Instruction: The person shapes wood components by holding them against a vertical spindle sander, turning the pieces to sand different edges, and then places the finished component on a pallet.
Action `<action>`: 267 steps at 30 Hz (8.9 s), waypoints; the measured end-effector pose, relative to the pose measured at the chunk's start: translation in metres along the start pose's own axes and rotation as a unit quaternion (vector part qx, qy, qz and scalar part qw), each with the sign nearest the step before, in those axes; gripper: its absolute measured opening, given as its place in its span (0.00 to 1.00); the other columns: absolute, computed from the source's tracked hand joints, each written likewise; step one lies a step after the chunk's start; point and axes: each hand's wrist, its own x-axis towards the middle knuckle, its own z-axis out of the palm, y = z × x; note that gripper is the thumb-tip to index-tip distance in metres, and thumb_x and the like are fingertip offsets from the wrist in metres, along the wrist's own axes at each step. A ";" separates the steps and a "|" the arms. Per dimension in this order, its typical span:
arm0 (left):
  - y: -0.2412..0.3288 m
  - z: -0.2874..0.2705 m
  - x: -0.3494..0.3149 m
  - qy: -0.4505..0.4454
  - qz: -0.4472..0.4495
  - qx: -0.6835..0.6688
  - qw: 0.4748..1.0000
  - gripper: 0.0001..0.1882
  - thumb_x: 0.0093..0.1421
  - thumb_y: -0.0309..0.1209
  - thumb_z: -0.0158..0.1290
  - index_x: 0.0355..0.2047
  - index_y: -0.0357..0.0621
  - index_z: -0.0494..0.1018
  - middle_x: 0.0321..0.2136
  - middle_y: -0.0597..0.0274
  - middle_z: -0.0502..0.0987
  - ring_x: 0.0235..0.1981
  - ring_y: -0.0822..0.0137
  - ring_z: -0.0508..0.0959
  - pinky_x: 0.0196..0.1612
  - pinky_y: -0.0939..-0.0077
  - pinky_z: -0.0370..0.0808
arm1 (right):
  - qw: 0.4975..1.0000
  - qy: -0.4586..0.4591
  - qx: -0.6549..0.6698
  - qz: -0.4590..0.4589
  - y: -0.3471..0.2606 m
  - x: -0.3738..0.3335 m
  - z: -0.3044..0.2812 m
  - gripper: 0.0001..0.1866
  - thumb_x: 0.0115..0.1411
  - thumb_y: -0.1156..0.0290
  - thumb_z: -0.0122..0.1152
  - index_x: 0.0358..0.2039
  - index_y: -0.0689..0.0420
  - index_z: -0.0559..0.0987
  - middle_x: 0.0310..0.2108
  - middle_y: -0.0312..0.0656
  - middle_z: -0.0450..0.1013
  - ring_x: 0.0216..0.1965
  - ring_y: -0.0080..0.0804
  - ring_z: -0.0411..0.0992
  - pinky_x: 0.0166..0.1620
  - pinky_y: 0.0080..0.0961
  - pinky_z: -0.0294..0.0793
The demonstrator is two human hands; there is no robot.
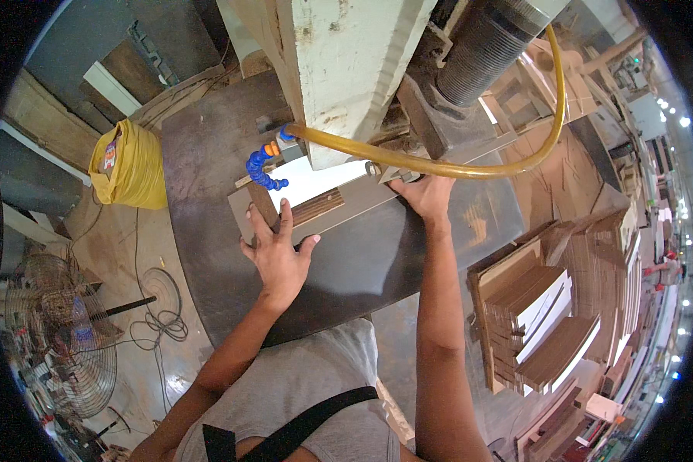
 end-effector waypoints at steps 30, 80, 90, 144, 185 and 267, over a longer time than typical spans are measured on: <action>0.014 0.006 0.005 0.020 0.005 -0.004 1.000 0.43 0.52 0.48 0.64 0.65 0.50 0.61 0.64 0.27 0.46 0.63 0.33 0.58 0.53 0.22 0.52 | 0.999 0.012 0.031 -0.031 0.018 0.007 -0.001 0.34 0.40 0.39 0.72 0.44 0.47 0.81 0.43 0.46 0.77 0.47 0.50 0.71 0.55 0.54 0.61; 0.000 0.015 0.025 0.066 0.055 -0.037 0.996 0.46 0.40 0.53 0.69 0.60 0.55 0.68 0.61 0.29 0.53 0.65 0.38 0.55 0.55 0.27 0.52 | 0.991 0.020 -0.051 0.126 -0.032 -0.023 -0.030 0.26 0.40 0.53 0.71 0.41 0.50 0.85 0.56 0.35 0.71 0.60 0.44 0.61 0.64 0.50 0.49; -0.002 0.016 0.028 0.054 0.071 -0.037 0.995 0.46 0.41 0.53 0.69 0.61 0.55 0.68 0.62 0.31 0.52 0.66 0.37 0.55 0.55 0.27 0.51 | 0.988 0.021 -0.043 0.146 -0.036 -0.032 -0.035 0.28 0.41 0.52 0.70 0.44 0.49 0.84 0.56 0.35 0.71 0.60 0.45 0.60 0.63 0.51 0.49; -0.015 0.010 0.040 0.058 0.140 -0.033 0.988 0.46 0.36 0.54 0.70 0.57 0.54 0.72 0.52 0.44 0.61 0.57 0.49 0.64 0.56 0.30 0.53 | 0.974 0.056 -0.057 0.212 -0.059 -0.068 -0.045 0.27 0.42 0.54 0.72 0.44 0.47 0.84 0.55 0.36 0.71 0.61 0.44 0.59 0.62 0.50 0.51; -0.125 -0.059 -0.062 -0.011 -0.014 -0.017 1.000 0.55 0.27 0.41 0.75 0.61 0.54 0.68 0.67 0.48 0.56 0.66 0.50 0.59 0.66 0.42 0.49 | 0.970 -0.175 -0.160 0.059 0.120 0.044 -0.091 0.22 0.50 0.62 0.67 0.48 0.47 0.78 0.54 0.42 0.70 0.64 0.50 0.58 0.60 0.71 0.50; -0.183 -0.102 -0.200 0.107 -0.195 0.026 0.975 0.50 0.37 0.38 0.72 0.64 0.59 0.64 0.65 0.43 0.55 0.66 0.46 0.56 0.62 0.46 0.54 | 0.998 -0.052 -0.007 -0.032 -0.076 -0.057 -0.026 0.42 0.34 0.45 0.75 0.51 0.50 0.77 0.60 0.51 0.63 0.61 0.63 0.54 0.62 0.56 0.54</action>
